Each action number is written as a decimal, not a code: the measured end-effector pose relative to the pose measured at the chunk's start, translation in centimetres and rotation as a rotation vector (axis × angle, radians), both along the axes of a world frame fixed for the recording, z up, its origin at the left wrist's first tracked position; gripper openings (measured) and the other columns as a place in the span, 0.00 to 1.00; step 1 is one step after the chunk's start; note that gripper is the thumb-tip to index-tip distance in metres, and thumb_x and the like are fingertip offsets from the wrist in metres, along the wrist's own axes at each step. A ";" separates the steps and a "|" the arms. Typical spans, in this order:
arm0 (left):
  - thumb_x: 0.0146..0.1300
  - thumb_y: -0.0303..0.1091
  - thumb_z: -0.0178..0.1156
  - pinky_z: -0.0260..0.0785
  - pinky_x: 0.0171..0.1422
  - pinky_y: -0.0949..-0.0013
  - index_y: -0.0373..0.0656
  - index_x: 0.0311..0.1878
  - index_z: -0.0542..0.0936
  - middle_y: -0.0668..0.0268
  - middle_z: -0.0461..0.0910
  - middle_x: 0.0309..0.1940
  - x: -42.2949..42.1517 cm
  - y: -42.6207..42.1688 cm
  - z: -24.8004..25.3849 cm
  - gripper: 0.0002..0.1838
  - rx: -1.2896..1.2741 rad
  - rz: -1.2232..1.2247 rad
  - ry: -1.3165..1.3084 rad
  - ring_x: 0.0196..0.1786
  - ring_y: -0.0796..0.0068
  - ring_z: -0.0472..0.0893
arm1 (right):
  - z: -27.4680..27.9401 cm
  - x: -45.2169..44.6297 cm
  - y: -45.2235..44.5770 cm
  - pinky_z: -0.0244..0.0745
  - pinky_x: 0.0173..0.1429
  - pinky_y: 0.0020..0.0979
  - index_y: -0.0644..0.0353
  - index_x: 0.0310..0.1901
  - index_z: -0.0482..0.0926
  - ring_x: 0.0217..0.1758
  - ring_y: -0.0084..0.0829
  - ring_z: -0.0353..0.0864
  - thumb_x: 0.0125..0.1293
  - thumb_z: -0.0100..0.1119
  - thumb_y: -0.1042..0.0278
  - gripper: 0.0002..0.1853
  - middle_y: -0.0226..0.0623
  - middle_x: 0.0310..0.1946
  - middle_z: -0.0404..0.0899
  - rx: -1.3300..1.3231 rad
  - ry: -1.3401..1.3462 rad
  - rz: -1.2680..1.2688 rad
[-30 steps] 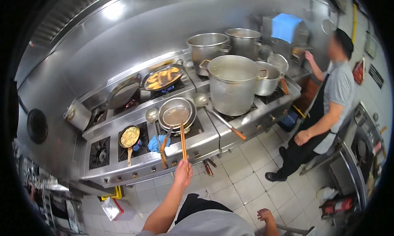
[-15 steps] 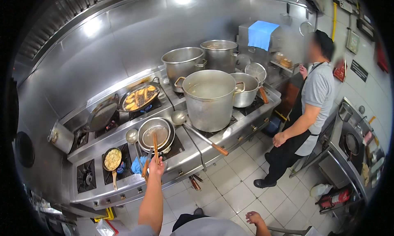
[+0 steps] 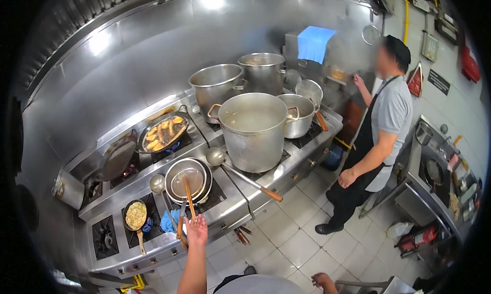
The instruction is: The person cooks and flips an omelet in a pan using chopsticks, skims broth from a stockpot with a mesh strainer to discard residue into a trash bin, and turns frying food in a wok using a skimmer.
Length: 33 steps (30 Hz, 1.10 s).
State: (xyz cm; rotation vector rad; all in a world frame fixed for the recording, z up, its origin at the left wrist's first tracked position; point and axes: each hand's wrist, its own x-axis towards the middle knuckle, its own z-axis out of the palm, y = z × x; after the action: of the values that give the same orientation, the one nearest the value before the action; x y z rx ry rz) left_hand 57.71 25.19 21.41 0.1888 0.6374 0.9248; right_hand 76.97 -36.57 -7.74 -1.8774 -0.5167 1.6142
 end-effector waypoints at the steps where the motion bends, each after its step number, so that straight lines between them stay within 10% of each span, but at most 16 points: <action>1: 0.63 0.59 0.57 0.74 0.43 0.70 0.45 0.53 0.69 0.62 0.77 0.39 0.0 -0.3 0.1 0.28 -0.028 -0.013 0.028 0.40 0.67 0.77 | 1.9 -0.6 1.9 0.78 0.39 0.40 0.62 0.57 0.70 0.43 0.40 0.81 0.65 0.57 0.57 0.23 0.43 0.48 0.79 -0.119 0.060 -0.255; 7: 0.65 0.57 0.55 0.75 0.44 0.65 0.45 0.54 0.70 0.61 0.80 0.39 -1.7 -4.4 -3.3 0.26 -0.063 -0.227 0.102 0.39 0.65 0.79 | 11.7 0.0 11.6 0.80 0.37 0.31 0.63 0.60 0.69 0.40 0.36 0.85 0.67 0.56 0.53 0.27 0.44 0.47 0.81 -0.190 -0.081 -0.455; 17: 0.67 0.41 0.58 0.76 0.46 0.64 0.41 0.62 0.67 0.57 0.79 0.49 -1.6 -14.0 -8.8 0.24 0.099 -1.205 0.463 0.37 0.66 0.81 | 13.1 1.5 10.2 0.80 0.35 0.34 0.63 0.59 0.70 0.36 0.36 0.84 0.66 0.57 0.55 0.25 0.44 0.44 0.81 -0.231 -0.041 -0.614; 25: 0.68 0.34 0.51 0.76 0.43 0.65 0.42 0.61 0.68 0.60 0.79 0.47 4.5 -11.8 -7.4 0.20 0.370 -0.980 0.603 0.39 0.68 0.81 | 9.7 6.5 6.9 0.77 0.31 0.31 0.59 0.56 0.72 0.31 0.31 0.82 0.66 0.56 0.55 0.21 0.39 0.41 0.82 -0.211 0.082 -0.621; 33: 0.67 0.28 0.50 0.75 0.45 0.69 0.41 0.61 0.69 0.63 0.81 0.36 13.6 -16.7 -5.6 0.20 0.595 -0.976 0.607 0.39 0.72 0.81 | 20.4 16.8 14.9 0.78 0.38 0.28 0.58 0.57 0.72 0.35 0.27 0.82 0.69 0.56 0.60 0.18 0.34 0.41 0.82 0.189 -0.001 -0.582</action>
State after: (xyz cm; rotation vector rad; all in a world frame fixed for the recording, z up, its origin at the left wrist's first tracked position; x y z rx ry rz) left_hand 71.29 8.44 15.85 1.2315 0.6895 0.0536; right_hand 93.81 -21.71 12.63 -1.6799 -0.0947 1.1358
